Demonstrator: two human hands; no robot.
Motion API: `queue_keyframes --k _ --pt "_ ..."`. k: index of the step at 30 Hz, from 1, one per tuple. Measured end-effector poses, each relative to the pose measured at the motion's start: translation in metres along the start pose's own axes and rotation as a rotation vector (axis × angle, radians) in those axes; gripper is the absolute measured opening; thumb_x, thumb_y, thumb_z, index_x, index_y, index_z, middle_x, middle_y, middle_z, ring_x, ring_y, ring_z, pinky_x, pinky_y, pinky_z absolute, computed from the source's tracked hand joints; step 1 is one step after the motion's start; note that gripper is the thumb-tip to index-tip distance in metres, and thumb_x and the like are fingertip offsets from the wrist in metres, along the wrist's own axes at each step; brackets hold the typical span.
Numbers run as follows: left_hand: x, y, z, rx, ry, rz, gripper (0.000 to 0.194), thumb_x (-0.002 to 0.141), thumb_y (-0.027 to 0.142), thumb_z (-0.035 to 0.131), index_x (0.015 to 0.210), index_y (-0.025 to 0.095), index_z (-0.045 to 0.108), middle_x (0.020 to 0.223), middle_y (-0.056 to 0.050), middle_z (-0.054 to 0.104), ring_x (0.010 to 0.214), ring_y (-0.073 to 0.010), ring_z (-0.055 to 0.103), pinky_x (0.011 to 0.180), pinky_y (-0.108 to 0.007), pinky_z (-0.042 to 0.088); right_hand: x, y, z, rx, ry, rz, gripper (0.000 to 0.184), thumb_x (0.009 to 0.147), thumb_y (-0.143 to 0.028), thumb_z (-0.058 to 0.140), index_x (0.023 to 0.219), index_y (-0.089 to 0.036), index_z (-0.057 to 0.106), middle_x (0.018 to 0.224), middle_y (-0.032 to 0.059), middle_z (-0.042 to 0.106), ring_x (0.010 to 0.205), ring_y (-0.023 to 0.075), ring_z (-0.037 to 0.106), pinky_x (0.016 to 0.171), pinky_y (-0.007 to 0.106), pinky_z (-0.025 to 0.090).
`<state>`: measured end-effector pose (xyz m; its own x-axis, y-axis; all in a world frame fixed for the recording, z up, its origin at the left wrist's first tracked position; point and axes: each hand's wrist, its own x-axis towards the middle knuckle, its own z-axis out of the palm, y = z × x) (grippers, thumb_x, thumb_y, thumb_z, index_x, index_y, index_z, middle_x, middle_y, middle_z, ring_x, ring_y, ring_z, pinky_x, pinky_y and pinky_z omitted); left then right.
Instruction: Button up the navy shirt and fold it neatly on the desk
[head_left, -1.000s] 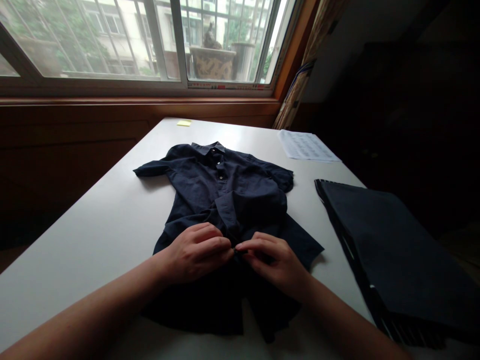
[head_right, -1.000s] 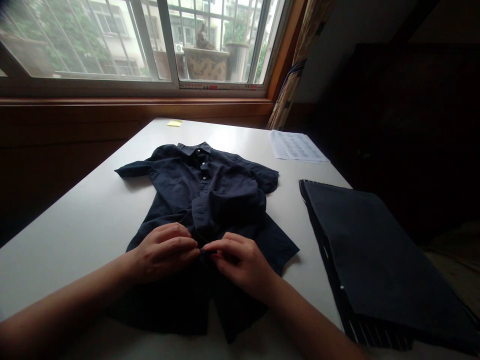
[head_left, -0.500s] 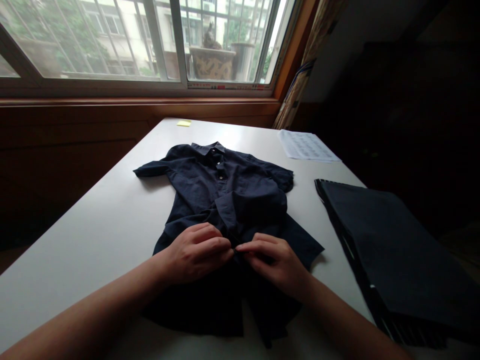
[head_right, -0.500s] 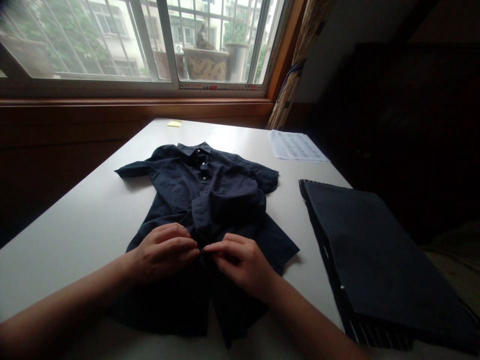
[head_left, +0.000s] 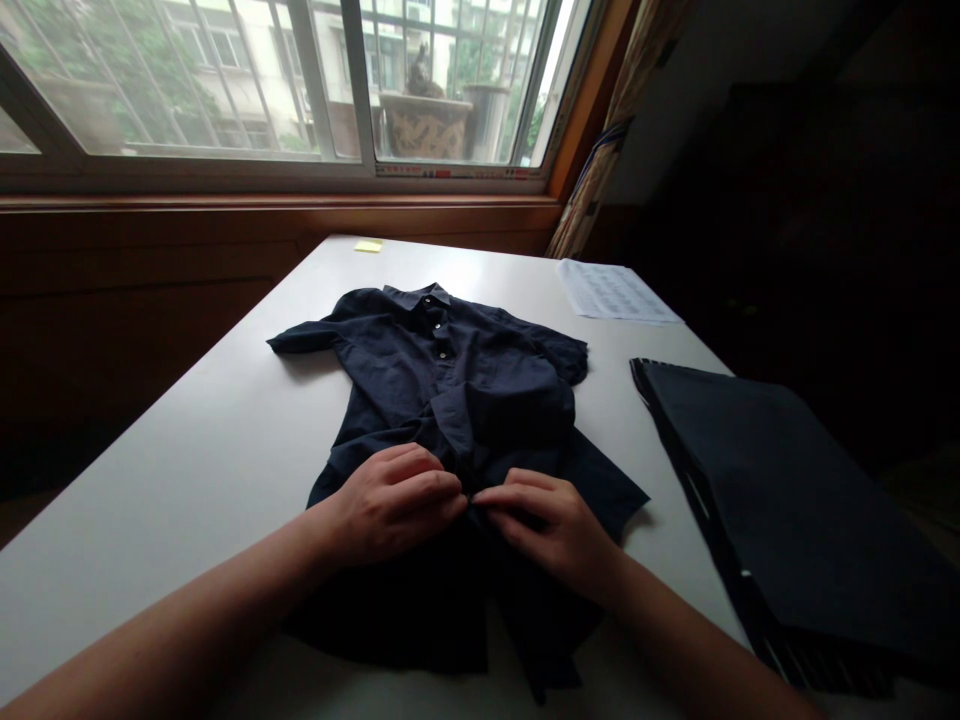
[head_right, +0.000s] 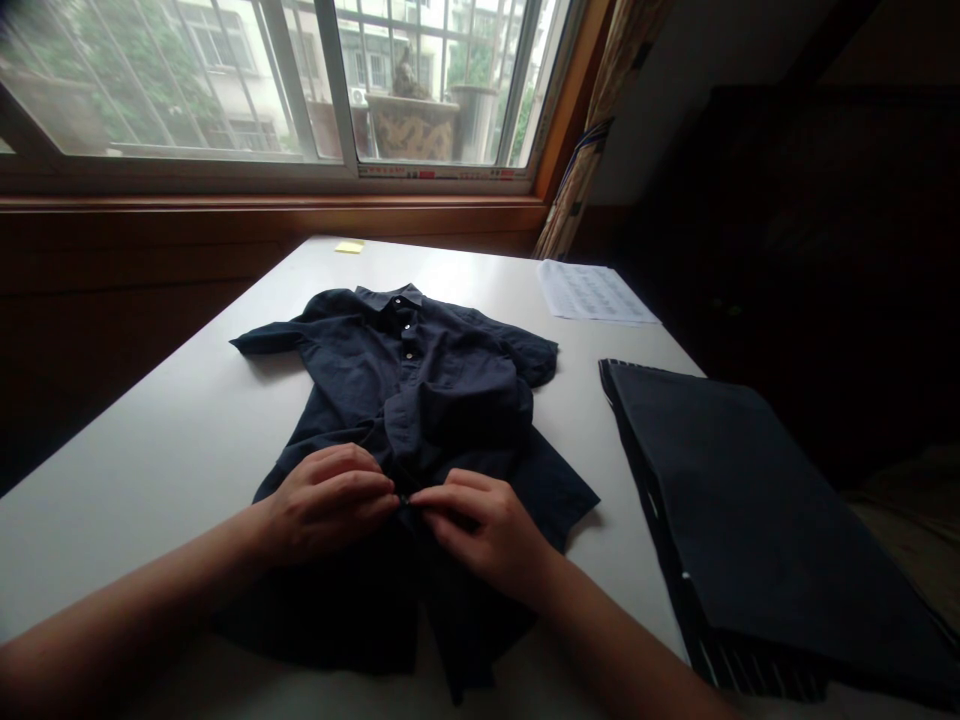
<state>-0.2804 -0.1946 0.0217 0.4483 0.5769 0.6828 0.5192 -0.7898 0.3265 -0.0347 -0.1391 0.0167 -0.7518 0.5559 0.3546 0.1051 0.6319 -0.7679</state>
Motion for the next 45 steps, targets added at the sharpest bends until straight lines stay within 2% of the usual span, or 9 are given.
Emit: queue_keyframes --k 6,16,23,31,45 --pt "0.0002 0.0002 0.0007 0.033 0.014 0.005 0.018 0.09 0.014 0.065 0.107 0.017 0.061 0.086 -0.005 0.068 0.079 -0.0169 0.066 0.069 -0.031 0.058 0.0004 -0.0008 -0.0003 -0.012 0.018 0.004 0.025 0.094 -0.02 0.06 0.117 -0.023 0.071 0.078 0.0016 0.06 0.07 0.014 0.057 0.063 0.026 0.047" --pt "-0.0009 -0.0016 0.0003 0.068 0.0 0.02 0.016 0.091 0.015 0.065 0.106 0.018 0.061 0.087 -0.005 0.069 0.079 -0.0169 0.065 0.069 -0.031 0.057 0.0011 0.0 0.0007 -0.033 -0.014 -0.016 0.023 0.094 -0.022 0.061 0.114 -0.021 0.072 0.078 0.0021 0.062 0.07 0.0143 0.059 0.063 0.026 0.047" --pt "0.0005 0.0 0.0 -0.012 -0.059 -0.081 0.008 0.097 0.02 0.057 0.104 0.017 0.061 0.085 -0.005 0.067 0.072 -0.014 0.063 0.063 -0.026 0.057 0.0014 -0.001 0.0015 -0.032 -0.012 -0.023 0.023 0.095 -0.024 0.061 0.115 -0.021 0.072 0.076 0.0019 0.062 0.068 0.0142 0.058 0.061 0.026 0.047" --pt "0.0038 -0.0011 -0.0006 0.039 -0.043 0.035 0.01 0.093 0.013 0.061 0.101 0.017 0.062 0.089 -0.005 0.068 0.077 -0.0151 0.063 0.065 -0.028 0.056 -0.0002 0.0021 0.0015 -0.031 -0.029 0.005 0.022 0.094 -0.021 0.061 0.114 -0.02 0.072 0.078 0.0016 0.061 0.071 0.0144 0.059 0.064 0.026 0.046" --pt "0.0014 -0.0034 -0.0007 0.012 -0.113 -0.023 0.011 0.095 0.016 0.06 0.106 0.016 0.059 0.091 -0.007 0.068 0.079 -0.0159 0.062 0.068 -0.029 0.053 -0.0009 0.0017 -0.0015 0.0 -0.053 0.039 0.019 0.095 -0.02 0.059 0.109 -0.021 0.073 0.08 0.0019 0.06 0.072 0.0141 0.058 0.066 0.027 0.044"
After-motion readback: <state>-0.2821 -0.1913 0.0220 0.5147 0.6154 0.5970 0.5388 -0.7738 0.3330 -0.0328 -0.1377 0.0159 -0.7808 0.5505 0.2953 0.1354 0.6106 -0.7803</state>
